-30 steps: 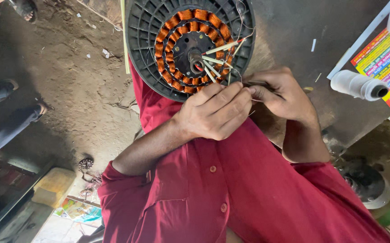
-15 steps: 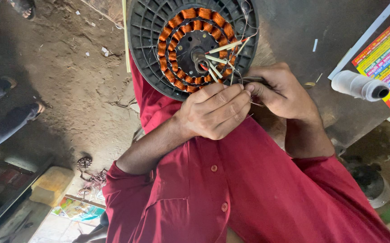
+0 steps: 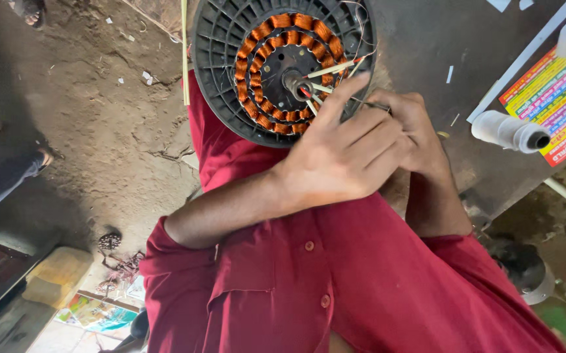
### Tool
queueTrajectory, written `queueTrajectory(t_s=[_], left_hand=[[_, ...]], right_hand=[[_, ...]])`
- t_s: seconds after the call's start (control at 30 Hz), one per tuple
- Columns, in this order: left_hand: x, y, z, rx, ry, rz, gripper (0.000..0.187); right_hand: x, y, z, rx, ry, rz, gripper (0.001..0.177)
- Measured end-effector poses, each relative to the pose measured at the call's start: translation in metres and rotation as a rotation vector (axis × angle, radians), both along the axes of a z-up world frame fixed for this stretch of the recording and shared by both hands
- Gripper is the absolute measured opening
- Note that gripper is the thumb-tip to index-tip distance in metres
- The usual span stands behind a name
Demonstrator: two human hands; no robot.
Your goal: The person repairs a motor stator by hand, using shears to cut wires and a wooden stick to adjust the copper windings. The person also uses white thread to tie the wires together.
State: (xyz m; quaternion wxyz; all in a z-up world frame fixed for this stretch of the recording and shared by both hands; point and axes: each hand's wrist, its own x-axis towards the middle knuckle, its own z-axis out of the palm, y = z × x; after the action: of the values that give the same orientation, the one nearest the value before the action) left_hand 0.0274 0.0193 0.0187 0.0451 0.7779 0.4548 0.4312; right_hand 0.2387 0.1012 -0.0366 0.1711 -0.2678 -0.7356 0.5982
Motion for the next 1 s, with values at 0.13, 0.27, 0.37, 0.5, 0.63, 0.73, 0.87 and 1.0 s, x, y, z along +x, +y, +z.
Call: queueTrajectory(t_s=[0.13, 0.27, 0.37, 0.5, 0.63, 0.73, 0.87, 1.0], left_hand=[[0.029, 0.044, 0.019, -0.175, 0.231, 0.256, 0.007], [0.033, 0.065, 0.026, -0.266, 0.376, 0.239, 0.01], [0.025, 0.047, 0.024, -0.076, 0.307, 0.128, 0.015], [0.009, 0.019, 0.013, 0.118, 0.18, -0.065, 0.023], [-0.005, 0.014, 0.0, 0.196, 0.127, -0.193, 0.019], [-0.009, 0.011, -0.009, 0.227, 0.107, -0.221, 0.021], [-0.007, 0.009, -0.017, 0.25, 0.014, -0.236, 0.017], [-0.005, 0.009, -0.021, 0.276, -0.036, -0.237, 0.014]], right_hand=[[0.039, -0.008, -0.036, 0.078, -0.139, -0.16, 0.042], [0.063, -0.014, -0.057, -0.13, -0.084, -0.172, 0.048], [0.062, -0.014, -0.051, -0.175, -0.192, -0.325, 0.041], [0.042, 0.013, -0.02, -0.13, -0.054, 0.093, 0.021], [0.013, 0.034, 0.013, -0.066, -0.172, 0.017, 0.014], [-0.005, 0.037, 0.032, -0.042, -0.099, 0.087, 0.014], [-0.022, 0.04, 0.047, 0.008, -0.113, 0.132, 0.012], [-0.029, 0.042, 0.055, 0.075, -0.133, 0.182, 0.01]])
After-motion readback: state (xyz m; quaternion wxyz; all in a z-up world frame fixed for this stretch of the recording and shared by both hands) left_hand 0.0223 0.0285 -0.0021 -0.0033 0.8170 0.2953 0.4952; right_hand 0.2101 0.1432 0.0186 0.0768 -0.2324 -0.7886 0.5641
